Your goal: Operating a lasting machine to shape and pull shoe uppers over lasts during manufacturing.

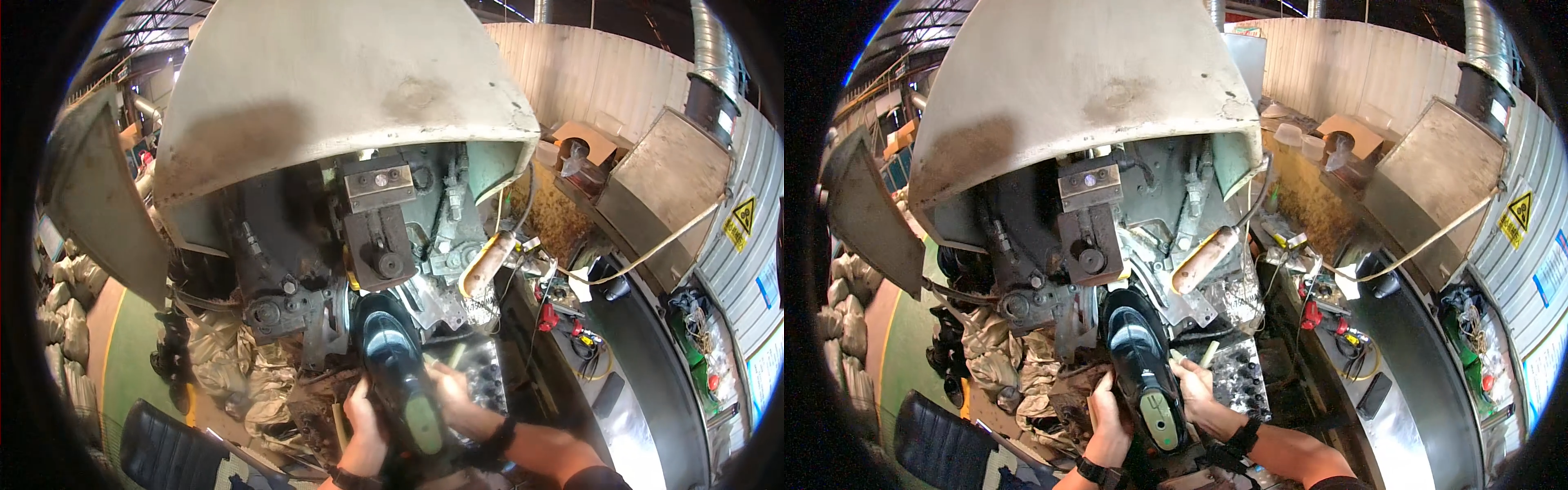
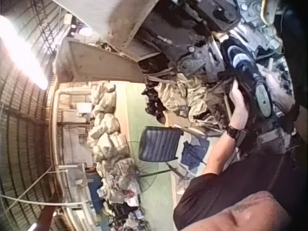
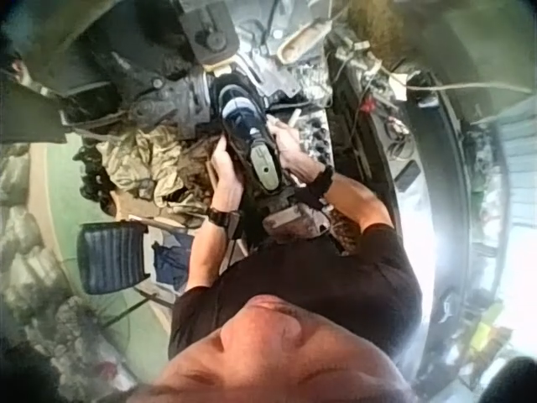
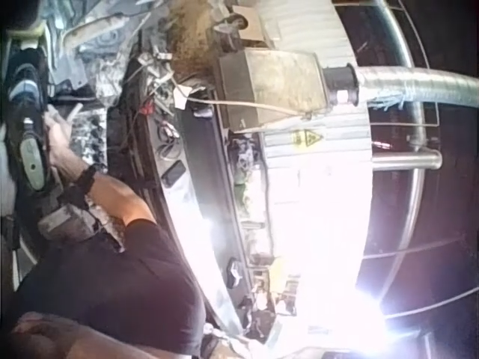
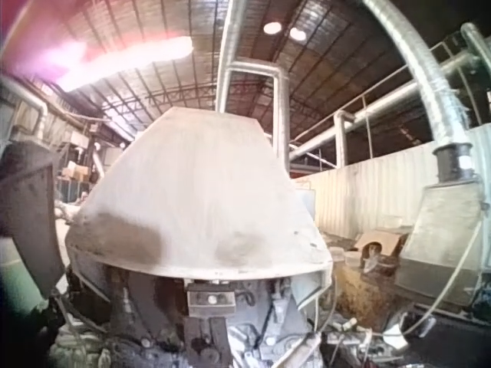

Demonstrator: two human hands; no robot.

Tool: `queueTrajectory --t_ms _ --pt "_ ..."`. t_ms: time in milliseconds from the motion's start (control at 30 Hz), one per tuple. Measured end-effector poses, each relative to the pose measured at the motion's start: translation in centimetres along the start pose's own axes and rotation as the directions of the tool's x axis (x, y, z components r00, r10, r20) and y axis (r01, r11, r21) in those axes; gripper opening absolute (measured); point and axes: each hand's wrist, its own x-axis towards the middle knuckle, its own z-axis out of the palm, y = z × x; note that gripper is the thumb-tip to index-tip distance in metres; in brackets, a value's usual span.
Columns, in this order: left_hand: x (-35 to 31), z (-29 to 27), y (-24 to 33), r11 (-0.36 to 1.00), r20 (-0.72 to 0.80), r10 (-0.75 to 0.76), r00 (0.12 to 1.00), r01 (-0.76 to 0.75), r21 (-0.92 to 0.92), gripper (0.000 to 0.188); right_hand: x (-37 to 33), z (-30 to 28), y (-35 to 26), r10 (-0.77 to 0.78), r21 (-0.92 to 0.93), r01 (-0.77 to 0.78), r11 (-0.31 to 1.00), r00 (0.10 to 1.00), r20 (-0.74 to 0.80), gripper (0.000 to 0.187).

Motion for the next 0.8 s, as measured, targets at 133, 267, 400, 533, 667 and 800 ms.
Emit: queueTrajectory --t_ms 133,267,400,533,667,800 --pt "2.3 -1.7 -0.9 0.992 -0.018 0.105 0.994 -0.104 0.071 0.023 1.7 -0.3 1.2 -0.029 0.176 0.005 0.984 0.991 0.134 0.023" --pt "4.6 -3.7 -2.4 0.970 -0.100 0.190 0.977 -0.171 0.171 0.018 2.5 -0.1 1.3 -0.039 0.208 0.015 0.978 0.993 0.109 0.024" --pt "7.6 -7.2 -4.8 0.857 -0.023 0.429 0.903 -0.399 0.325 0.019 4.0 -0.4 2.0 -0.123 0.180 0.091 0.980 0.976 0.178 0.030" --pt "6.5 -5.7 -4.2 0.907 0.011 0.354 0.935 -0.346 0.242 0.018 3.6 -0.2 1.5 -0.119 0.164 0.097 0.982 0.985 0.129 0.031" --pt "5.2 -3.9 -3.3 0.935 -0.059 0.294 0.954 -0.274 0.226 0.019 2.5 -0.1 0.3 -0.069 0.120 0.051 0.991 0.986 0.153 0.029" --pt "4.3 -3.1 -2.6 0.951 -0.049 0.243 0.969 -0.228 0.211 0.025 1.6 0.4 -0.4 -0.055 0.094 0.043 0.995 0.990 0.128 0.031"
